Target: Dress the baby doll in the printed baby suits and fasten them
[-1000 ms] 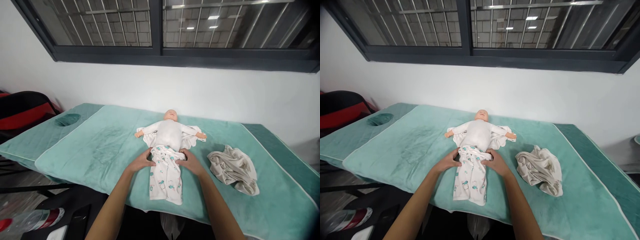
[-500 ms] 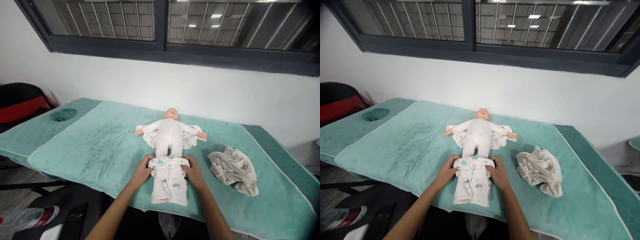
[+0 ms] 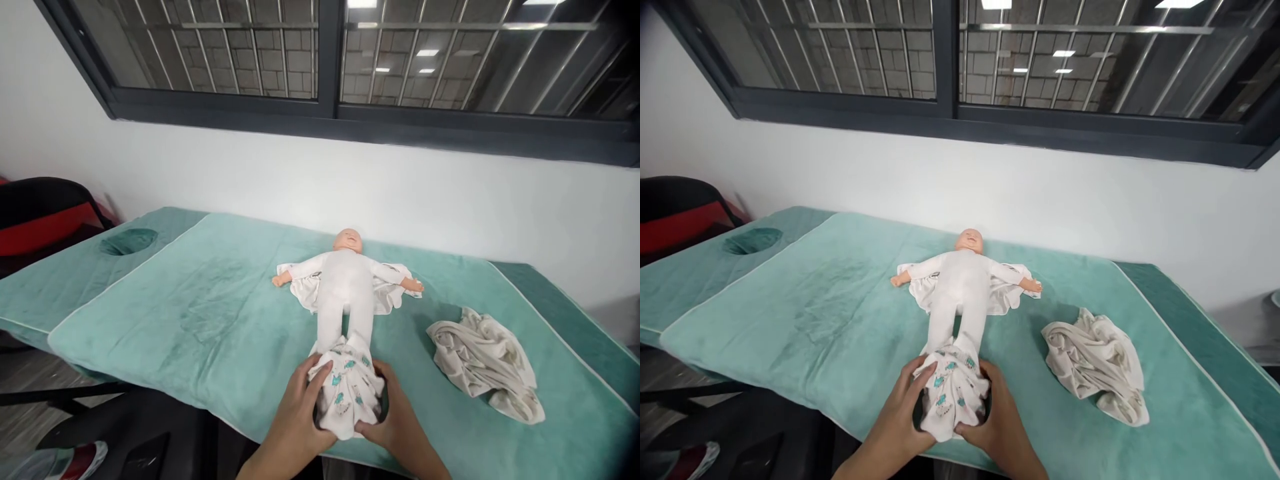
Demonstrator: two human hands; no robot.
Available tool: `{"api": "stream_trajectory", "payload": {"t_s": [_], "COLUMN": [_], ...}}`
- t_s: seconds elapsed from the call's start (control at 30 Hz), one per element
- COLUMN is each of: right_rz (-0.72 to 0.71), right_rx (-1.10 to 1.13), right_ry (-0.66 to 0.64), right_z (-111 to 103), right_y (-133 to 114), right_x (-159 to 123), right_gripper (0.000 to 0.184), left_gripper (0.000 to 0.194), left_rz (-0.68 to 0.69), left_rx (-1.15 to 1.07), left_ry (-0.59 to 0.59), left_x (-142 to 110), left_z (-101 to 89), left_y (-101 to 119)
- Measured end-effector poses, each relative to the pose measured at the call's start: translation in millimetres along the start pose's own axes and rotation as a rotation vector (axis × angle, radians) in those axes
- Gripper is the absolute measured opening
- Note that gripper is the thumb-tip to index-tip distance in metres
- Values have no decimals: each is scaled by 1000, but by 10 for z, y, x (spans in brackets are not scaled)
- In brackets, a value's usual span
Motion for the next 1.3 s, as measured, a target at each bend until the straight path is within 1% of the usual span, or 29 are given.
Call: {"api": "stream_trajectory", "payload": {"t_s": [0.07,0.13,0.2,0.27,0.37,0.4,0.43,0.5,0.57,0.6,0.63,0.7,0.73,0.77,0.8,0.83,0.87,0.9,0.97,1.0,1.03,1.07,1.13,1.17,1.2,1.27,1.3], "right_rz": [12,29,61,105,164,185,205,234,217,191,166,140,130,122,63,-15,-65,-86,-95,-102,-116,-118,-95,-71,-49,-23,-20], "right_rx": [18,26,36,45,80,103,131,205,294,329,349,351,340,332,327,313,292,273,317,365,406,416,382,365,353,332,308], "right_ry": [60,166,255,279,266,267,270,258,174,95,-5,-205,-285,-334,-369,-385,-390,-389,-340,-315,-277,-266,-223,-180,-129,-49,-33], "right_z": [-40,-105,-141,-124,-65,-55,-51,-66,-101,-125,-150,-219,-259,-303,-336,-353,-342,-304,-187,-115,-54,14,83,75,43,-49,-94], "right_y": [39,84,121,126,72,54,41,28,-6,-50,-113,-292,-408,-536,-703,-882,-1038,-1162,-1319,-1355,-1363,-1340,-1207,-1109,-1004,-818,-750], "right_x": [-27,-68,-105,-132,-210,-260,-320,-456,-562,-587,-590,-521,-438,-318,-160,28,235,454,893,1095,1278,1437,1679,1759,1812,1853,1856], "right_gripper": [69,54,45,41,38,36,33,30,32,34,36,41,44,47,50,49,44,38,33,33,32,32,31,29,28,27,27], "left_gripper": [93,82,71,65,61,62,65,72,68,61,53,39,34,31,32,29,29,33,44,46,46,45,36,35,35,38,39], "left_rz": [-52,-75,-99,-147,-190,-191,-186,-146,-78,-39,-4,53,70,75,90,112,130,133,114,83,48,5,-115,-190,-253,-375,-420], "left_rx": [-41,-111,-197,-270,-344,-370,-395,-442,-456,-442,-420,-365,-349,-336,-316,-284,-248,-221,-232,-244,-255,-256,-286,-336,-382,-461,-478], "left_ry": [34,65,84,89,101,80,33,-144,-342,-411,-448,-433,-386,-319,-224,-93,57,206,458,551,613,625,534,479,464,525,575], "left_x": [-17,-52,-99,-162,-279,-313,-341,-378,-408,-416,-412,-350,-286,-200,-94,24,144,261,470,557,628,691,763,750,694,493,378], "left_z": [17,22,43,89,138,147,155,159,101,33,-63,-319,-473,-638,-820,-1019,-1223,-1412,-1712,-1815,-1884,-1913,-1864,-1805,-1753,-1673,-1647], "left_y": [-17,-9,8,13,11,8,9,52,163,238,316,459,510,539,555,555,536,489,316,187,37,-132,-536,-762,-972,-1309,-1405]}}
Point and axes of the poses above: each hand's wrist, its own x-axis towards the middle knuckle, its own z-axis out of the palm, y = z × x, the point moved 6 cm from there along x, towards the middle knuckle, and after that the axes turned 13 degrees about -y, right-handed, at the moved point
